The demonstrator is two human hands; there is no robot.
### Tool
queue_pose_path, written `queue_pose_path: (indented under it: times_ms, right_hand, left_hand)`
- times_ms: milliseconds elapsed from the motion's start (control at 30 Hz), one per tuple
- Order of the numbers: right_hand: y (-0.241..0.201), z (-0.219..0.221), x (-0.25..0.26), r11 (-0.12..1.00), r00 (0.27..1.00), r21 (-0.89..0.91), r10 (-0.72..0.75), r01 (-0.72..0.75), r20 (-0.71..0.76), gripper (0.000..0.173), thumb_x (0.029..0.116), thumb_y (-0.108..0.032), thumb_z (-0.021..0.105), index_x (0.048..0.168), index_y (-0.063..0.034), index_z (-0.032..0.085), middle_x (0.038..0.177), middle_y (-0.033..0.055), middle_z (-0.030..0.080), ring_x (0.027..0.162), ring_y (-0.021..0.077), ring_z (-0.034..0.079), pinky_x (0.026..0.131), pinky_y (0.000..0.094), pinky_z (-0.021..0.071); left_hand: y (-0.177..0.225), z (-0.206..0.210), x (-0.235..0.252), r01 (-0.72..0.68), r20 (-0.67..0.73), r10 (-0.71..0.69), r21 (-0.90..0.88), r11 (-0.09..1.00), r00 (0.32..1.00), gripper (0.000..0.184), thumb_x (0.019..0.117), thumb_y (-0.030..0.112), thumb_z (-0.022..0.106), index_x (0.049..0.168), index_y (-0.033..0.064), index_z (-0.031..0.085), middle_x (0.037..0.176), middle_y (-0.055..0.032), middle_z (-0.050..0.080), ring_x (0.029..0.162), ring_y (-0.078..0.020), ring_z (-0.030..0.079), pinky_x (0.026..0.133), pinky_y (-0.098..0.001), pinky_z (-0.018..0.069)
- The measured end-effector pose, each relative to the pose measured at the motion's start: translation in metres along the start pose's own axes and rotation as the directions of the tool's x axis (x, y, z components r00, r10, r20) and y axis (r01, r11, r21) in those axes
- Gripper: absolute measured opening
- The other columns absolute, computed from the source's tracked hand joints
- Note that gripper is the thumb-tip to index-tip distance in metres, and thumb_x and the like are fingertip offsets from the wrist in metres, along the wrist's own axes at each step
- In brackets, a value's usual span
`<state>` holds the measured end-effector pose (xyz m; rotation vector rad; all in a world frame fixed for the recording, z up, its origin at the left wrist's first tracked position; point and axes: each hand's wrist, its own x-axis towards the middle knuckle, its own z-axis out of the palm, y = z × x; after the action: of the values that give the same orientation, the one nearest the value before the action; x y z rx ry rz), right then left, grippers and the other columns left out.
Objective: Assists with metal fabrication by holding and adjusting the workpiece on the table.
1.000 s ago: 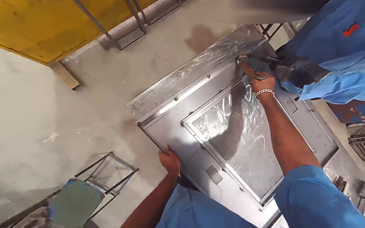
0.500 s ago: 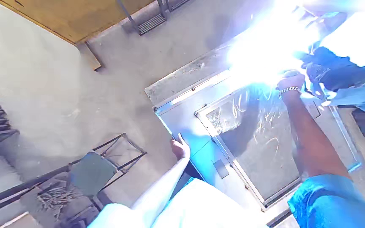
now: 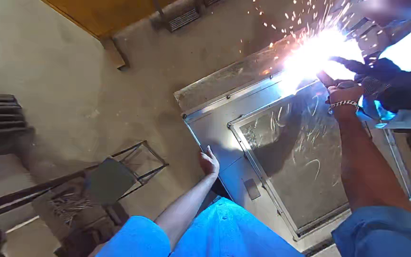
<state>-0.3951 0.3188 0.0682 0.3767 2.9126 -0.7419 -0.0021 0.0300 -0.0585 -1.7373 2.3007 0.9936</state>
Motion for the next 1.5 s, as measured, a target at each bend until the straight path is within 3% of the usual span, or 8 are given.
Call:
queue_pose_path:
  times_ms: [200,300,367,433,533,1067,1400,1500]
  right_hand:
    - [0.0,-0.001,0.003,1.0,1.0,-0.017,0.025,-0.026,-0.007,0.041,0.0869,-0.022,0.074,0.124,-0.0051,0.069,0.121,0.0206,0.069,0.107,0.0358,0.069,0.092,0.0601,0.0543]
    - [-0.009,-0.003,-0.002,0.994,0.997,-0.092,0.055,-0.059,-0.046,0.067,0.0821,-0.034,0.08,0.137,-0.0008,0.059,0.128,0.027,0.066,0.119,0.0423,0.064,0.101,0.0646,0.0494]
    - [-0.015,-0.004,-0.004,0.984,0.995,-0.153,0.087,-0.092,-0.042,0.064,0.085,-0.038,0.077,0.136,-0.0014,0.061,0.13,0.029,0.064,0.125,0.045,0.06,0.103,0.0669,0.0455]
    - [-0.018,-0.005,-0.006,0.985,0.996,-0.149,0.078,-0.082,-0.032,0.047,0.0867,-0.033,0.075,0.127,-0.0096,0.07,0.126,0.025,0.068,0.121,0.0431,0.063,0.1,0.067,0.0471]
    - [-0.021,-0.008,-0.011,0.99,0.997,-0.114,0.078,-0.081,-0.027,0.04,0.0883,-0.03,0.074,0.124,-0.0134,0.072,0.122,0.0222,0.07,0.115,0.0411,0.066,0.096,0.0656,0.0499]
    - [0.006,-0.004,-0.004,0.998,0.998,-0.014,0.069,-0.069,-0.011,0.044,0.0854,-0.027,0.075,0.127,-0.0152,0.071,0.114,0.0172,0.073,0.097,0.0348,0.072,0.086,0.0605,0.0555]
    - [-0.046,-0.007,0.008,0.957,0.998,-0.283,0.068,-0.063,0.005,0.042,0.087,-0.033,0.07,0.123,-0.0106,0.069,0.116,0.0226,0.071,0.11,0.042,0.068,0.086,0.0671,0.0525]
    - [-0.05,-0.003,0.008,0.955,0.996,-0.284,0.084,-0.079,0.005,0.043,0.0865,-0.034,0.07,0.122,-0.0095,0.068,0.116,0.0211,0.072,0.11,0.04,0.069,0.087,0.0645,0.0533]
  left_hand:
    - [-0.003,0.002,0.002,-0.015,0.003,0.015,-0.043,0.999,1.0,0.057,0.1103,0.041,0.043,0.141,-0.0064,0.051,0.129,-0.0263,0.065,0.122,-0.0369,0.064,0.106,-0.0504,0.0504]
    - [-0.006,0.0,0.002,0.002,0.037,0.002,-0.107,0.994,0.999,0.059,0.1095,0.041,0.045,0.143,-0.0067,0.049,0.129,-0.0274,0.064,0.122,-0.0384,0.064,0.106,-0.0541,0.0498]
    - [-0.006,0.001,0.002,0.019,0.026,-0.016,-0.125,0.992,1.0,0.057,0.109,0.042,0.046,0.143,-0.0044,0.05,0.127,-0.0253,0.066,0.12,-0.0371,0.065,0.104,-0.0541,0.0511]
    - [-0.005,0.002,0.002,0.019,0.014,-0.017,-0.126,0.992,1.0,0.057,0.109,0.041,0.047,0.142,-0.0049,0.051,0.126,-0.0255,0.066,0.118,-0.0375,0.066,0.103,-0.0545,0.0517]
    - [-0.004,0.002,0.002,0.008,0.004,-0.008,-0.138,0.99,1.0,0.055,0.1092,0.04,0.046,0.141,-0.0046,0.051,0.126,-0.0251,0.066,0.118,-0.0371,0.066,0.103,-0.0544,0.0517]
    - [-0.008,0.006,0.003,-0.007,-0.015,0.005,-0.141,0.99,1.0,0.055,0.1097,0.041,0.044,0.141,-0.0031,0.053,0.125,-0.0237,0.067,0.118,-0.0358,0.067,0.103,-0.0538,0.0516]
    - [-0.005,0.007,0.003,-0.023,-0.039,0.018,-0.13,0.991,0.999,0.055,0.1094,0.042,0.045,0.138,-0.004,0.054,0.124,-0.0237,0.068,0.117,-0.0349,0.067,0.103,-0.0523,0.0514]
    - [-0.009,0.007,0.001,-0.041,-0.044,0.035,-0.132,0.99,0.998,0.056,0.1097,0.041,0.044,0.139,-0.005,0.053,0.125,-0.0245,0.067,0.119,-0.0356,0.066,0.104,-0.0522,0.0504]
